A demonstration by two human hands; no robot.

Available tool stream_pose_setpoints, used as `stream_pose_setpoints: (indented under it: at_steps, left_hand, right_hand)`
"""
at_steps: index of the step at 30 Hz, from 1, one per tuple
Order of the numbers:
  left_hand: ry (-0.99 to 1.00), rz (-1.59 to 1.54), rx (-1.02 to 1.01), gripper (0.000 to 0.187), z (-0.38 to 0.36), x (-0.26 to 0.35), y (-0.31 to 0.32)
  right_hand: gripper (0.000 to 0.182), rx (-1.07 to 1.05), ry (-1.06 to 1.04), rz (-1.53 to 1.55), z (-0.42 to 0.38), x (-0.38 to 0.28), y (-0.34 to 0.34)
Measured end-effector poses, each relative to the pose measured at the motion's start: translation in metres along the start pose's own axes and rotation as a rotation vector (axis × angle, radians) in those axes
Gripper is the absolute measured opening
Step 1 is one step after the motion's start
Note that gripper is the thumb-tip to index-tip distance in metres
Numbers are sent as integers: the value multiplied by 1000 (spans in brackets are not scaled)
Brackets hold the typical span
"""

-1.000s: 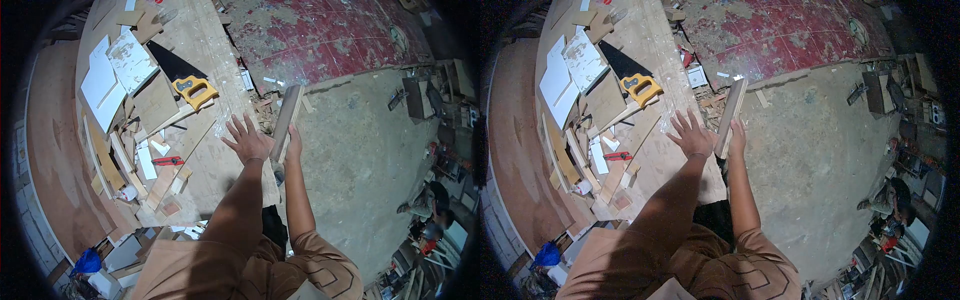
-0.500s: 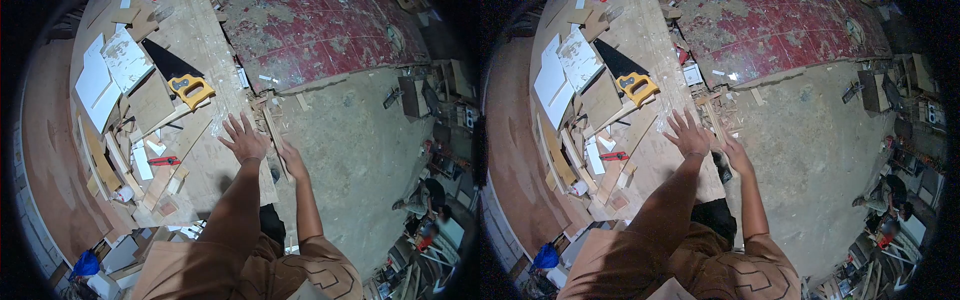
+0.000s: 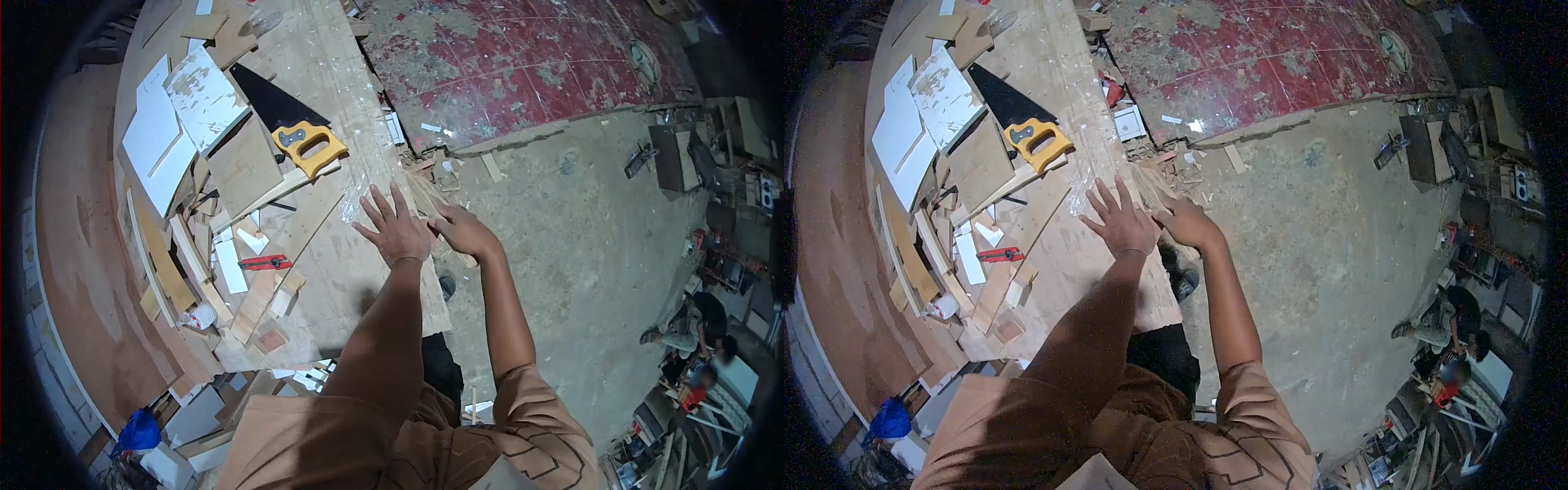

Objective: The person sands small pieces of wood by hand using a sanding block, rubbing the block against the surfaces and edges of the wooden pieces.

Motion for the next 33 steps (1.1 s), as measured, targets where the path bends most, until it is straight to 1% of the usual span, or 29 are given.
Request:
stream_pose_setpoints:
  at_steps: [3, 5, 6, 8, 9, 11, 12, 13, 14, 16, 17, 19, 22, 23, 25, 26, 27, 29, 31, 32, 33]
  left_hand:
    - [5, -22, -19, 84, 0, -1, 0]
    - [5, -2, -6, 83, 0, -1, 1]
    - [-3, -3, -8, 83, 0, -2, 0]
    - [6, 10, -53, 80, 0, -1, 1]
    - [6, 9, -51, 80, 1, -1, 2]
    - [-17, 49, -43, 84, 2, -2, 6]
    - [-16, 51, -40, 84, 2, -3, 11]
    - [-14, 44, 8, 81, 3, -4, 15]
    - [-9, 37, 56, 79, 2, -4, 16]
    - [-1, 34, 77, 77, 1, -3, 15]
    - [3, 28, 92, 76, 1, -4, 14]
    - [2, 25, 78, 76, 2, -4, 14]
    - [-8, 24, 33, 77, 2, -2, 8]
    - [-18, 30, 5, 77, 1, -2, 7]
    - [-23, 54, -1, 78, 1, -4, 7]
    - [-18, 76, -1, 78, 1, -2, 7]
    - [-14, 74, 1, 78, 1, 0, 6]
    - [-17, 47, 5, 80, 0, -1, 4]
    - [-11, 53, 39, 81, 2, -2, 9]
    - [-8, 56, 72, 83, 1, -1, 9]
    - [-6, 59, 75, 83, 0, 0, 6]
  right_hand:
    - [55, 26, 46, 38, -47, 11, -2]
    - [56, -55, -147, 255, -81, 9, -10]
    - [56, -64, -148, 252, -91, 10, -8]
    - [57, -50, 28, 461, -105, 24, -5]
    - [57, -49, 26, 459, -97, 25, 0]
    - [57, 96, -141, 367, -60, 19, 9]
    - [57, 168, -131, 469, -36, 21, 13]
    - [57, 240, -118, 573, -15, 25, 15]
    - [57, 244, -118, 576, -2, 25, 20]
    - [56, 445, -192, 922, 11, 31, 13]
    - [56, 449, -193, 927, 6, 35, 14]
    - [55, 232, -59, 754, -14, 55, 30]
    - [54, 40, -88, 594, -82, 36, 13]
    - [54, 36, -86, 594, -96, 32, 7]
    - [53, -37, 69, 563, -117, 31, 6]
    - [54, -22, 107, 477, -115, 26, 2]
    - [54, -17, 106, 477, -103, 25, 5]
    - [57, 75, 6, 306, -67, 20, 6]
    - [56, 52, 63, 126, -23, 16, 2]
    - [56, 54, 66, 130, -6, 17, -6]
    - [53, -102, 122, 24, 11, 20, -4]
Point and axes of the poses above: each hand's wrist, its own z-axis towards the middle knuckle, its own y-axis out of the palm, x = y × z, the point moved 7 cm from there along z, towards the middle knuckle, and after that the axes turned 6 degrees about z, right-handed, at the moved point
